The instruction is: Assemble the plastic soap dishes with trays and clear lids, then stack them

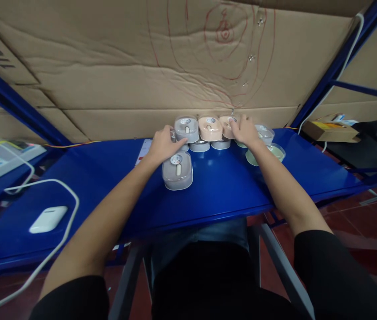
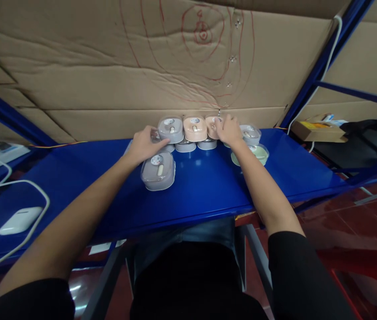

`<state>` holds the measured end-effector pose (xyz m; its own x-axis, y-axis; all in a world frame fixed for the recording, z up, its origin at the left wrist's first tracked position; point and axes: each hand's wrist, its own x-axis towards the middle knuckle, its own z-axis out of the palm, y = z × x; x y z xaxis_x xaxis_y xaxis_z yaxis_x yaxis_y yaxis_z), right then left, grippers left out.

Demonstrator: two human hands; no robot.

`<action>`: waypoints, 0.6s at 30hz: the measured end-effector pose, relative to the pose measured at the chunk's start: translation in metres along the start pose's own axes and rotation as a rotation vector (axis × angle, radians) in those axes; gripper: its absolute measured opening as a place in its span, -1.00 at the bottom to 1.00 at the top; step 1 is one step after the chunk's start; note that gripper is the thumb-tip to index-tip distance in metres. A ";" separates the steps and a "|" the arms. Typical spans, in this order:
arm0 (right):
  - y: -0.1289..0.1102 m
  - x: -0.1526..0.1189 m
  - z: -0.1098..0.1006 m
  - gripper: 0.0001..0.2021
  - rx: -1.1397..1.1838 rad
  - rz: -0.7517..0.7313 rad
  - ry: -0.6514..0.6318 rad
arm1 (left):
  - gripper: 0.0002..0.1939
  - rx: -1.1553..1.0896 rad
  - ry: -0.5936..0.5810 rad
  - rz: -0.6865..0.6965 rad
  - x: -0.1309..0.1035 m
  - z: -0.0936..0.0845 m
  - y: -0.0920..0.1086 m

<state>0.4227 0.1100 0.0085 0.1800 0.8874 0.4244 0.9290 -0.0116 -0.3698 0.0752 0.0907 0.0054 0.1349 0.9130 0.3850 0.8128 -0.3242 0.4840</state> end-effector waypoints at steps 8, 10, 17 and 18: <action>-0.003 -0.010 -0.019 -0.36 -0.009 -0.011 0.266 | -0.52 0.110 0.033 -0.038 -0.013 -0.026 0.009; -0.016 -0.018 -0.026 -0.36 -0.029 -0.043 0.257 | -0.43 0.193 0.023 -0.110 -0.020 -0.036 0.019; -0.043 -0.032 -0.036 -0.37 -0.010 -0.046 0.228 | 0.09 0.409 -0.277 -0.141 -0.064 -0.033 0.065; -0.043 -0.033 -0.036 -0.37 -0.010 -0.046 0.221 | 0.09 0.413 -0.305 -0.140 -0.069 -0.030 0.070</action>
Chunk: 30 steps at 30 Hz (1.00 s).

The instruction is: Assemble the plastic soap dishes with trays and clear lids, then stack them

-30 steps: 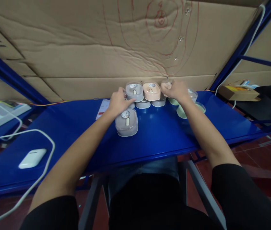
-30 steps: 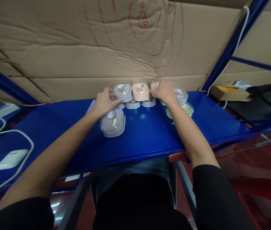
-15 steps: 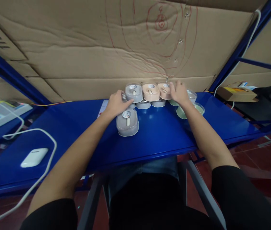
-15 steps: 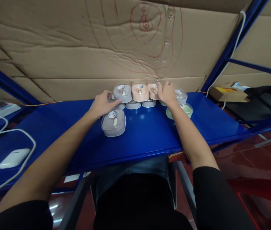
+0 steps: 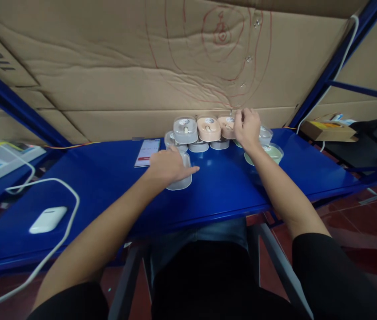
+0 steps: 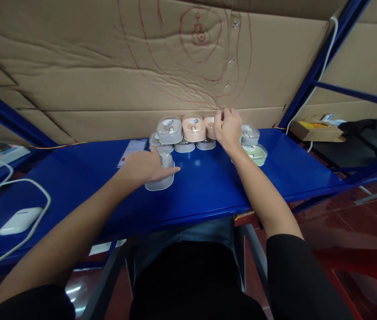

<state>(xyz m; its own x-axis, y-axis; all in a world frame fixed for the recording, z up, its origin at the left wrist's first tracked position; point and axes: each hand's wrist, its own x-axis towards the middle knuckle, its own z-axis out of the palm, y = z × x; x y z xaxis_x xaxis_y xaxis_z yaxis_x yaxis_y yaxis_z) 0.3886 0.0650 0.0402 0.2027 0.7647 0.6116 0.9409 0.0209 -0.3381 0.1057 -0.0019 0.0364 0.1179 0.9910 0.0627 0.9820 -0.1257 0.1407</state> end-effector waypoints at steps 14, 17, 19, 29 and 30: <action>0.048 0.027 0.000 -0.40 0.021 0.192 0.044 | 0.17 0.076 -0.260 0.217 -0.073 -0.002 0.013; 0.067 0.031 0.002 -0.47 -0.001 0.244 0.018 | 0.19 0.000 -0.163 0.173 -0.068 -0.014 0.014; 0.082 0.032 0.005 -0.48 -0.046 0.273 0.001 | 0.22 -0.058 -0.077 0.134 -0.057 -0.031 0.017; 0.106 0.035 0.004 -0.41 -0.212 0.161 -0.343 | -0.02 -0.166 0.291 0.006 0.074 -0.080 0.082; 0.102 0.035 0.004 -0.37 -0.218 0.120 -0.396 | 0.04 -0.169 0.275 -0.016 0.088 -0.075 0.088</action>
<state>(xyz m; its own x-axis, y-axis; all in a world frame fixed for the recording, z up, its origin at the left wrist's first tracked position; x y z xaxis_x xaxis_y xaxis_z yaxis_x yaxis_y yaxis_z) 0.4906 0.0959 0.0241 0.2349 0.9411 0.2431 0.9607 -0.1867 -0.2055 0.1917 0.0712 0.1280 0.0361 0.9465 0.3206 0.9424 -0.1391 0.3044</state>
